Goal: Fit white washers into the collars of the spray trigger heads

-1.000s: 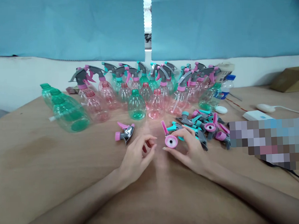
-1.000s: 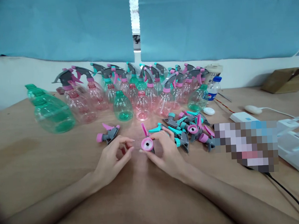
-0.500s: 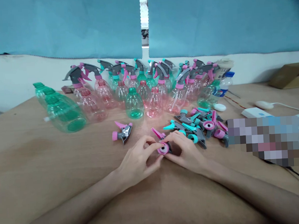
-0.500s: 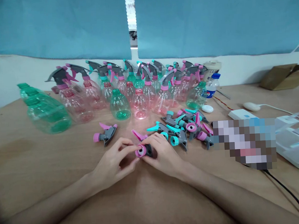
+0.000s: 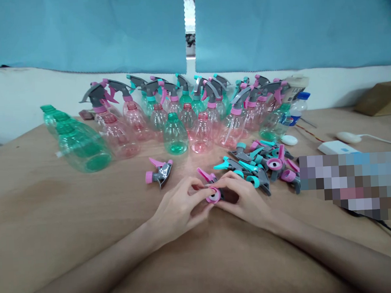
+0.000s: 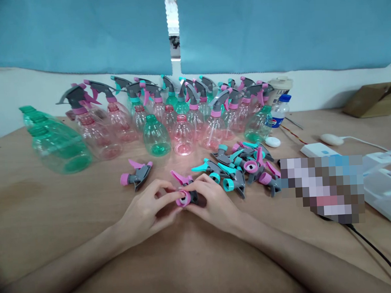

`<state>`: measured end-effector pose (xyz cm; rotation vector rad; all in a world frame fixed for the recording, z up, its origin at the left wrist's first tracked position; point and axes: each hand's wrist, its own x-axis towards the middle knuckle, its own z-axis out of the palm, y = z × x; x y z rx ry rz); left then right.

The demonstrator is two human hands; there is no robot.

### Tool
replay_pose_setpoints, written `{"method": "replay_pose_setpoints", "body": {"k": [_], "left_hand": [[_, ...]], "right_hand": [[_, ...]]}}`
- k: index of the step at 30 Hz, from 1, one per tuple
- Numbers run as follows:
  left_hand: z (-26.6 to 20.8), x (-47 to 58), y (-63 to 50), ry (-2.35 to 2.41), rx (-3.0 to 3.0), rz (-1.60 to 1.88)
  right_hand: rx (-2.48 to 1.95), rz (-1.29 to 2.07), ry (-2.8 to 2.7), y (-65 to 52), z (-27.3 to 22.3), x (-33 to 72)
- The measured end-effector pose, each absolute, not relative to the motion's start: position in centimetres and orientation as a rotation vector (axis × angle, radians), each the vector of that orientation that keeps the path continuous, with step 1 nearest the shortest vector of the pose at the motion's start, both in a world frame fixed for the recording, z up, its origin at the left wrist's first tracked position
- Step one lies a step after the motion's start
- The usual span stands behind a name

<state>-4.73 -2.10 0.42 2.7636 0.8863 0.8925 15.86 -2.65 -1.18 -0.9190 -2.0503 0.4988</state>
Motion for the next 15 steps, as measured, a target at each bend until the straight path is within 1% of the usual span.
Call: {"method": "replay_pose_setpoints", "body": {"k": [4, 8, 15], "left_hand": [[0.38, -4.79, -2.01, 0.915, 2.684, 0.88], [0.63, -4.92, -1.95, 0.854, 2.572, 0.805], [1.05, -5.0, -1.93, 0.773, 2.5, 0.79]], "right_hand": [[-0.943, 0.492, -2.052, -2.68, -1.0, 15.81], [-0.951, 0.488, -2.084, -2.74, -1.16, 15.9], [-0.945, 0.489, -2.102, -2.92, -1.12, 15.88]]}}
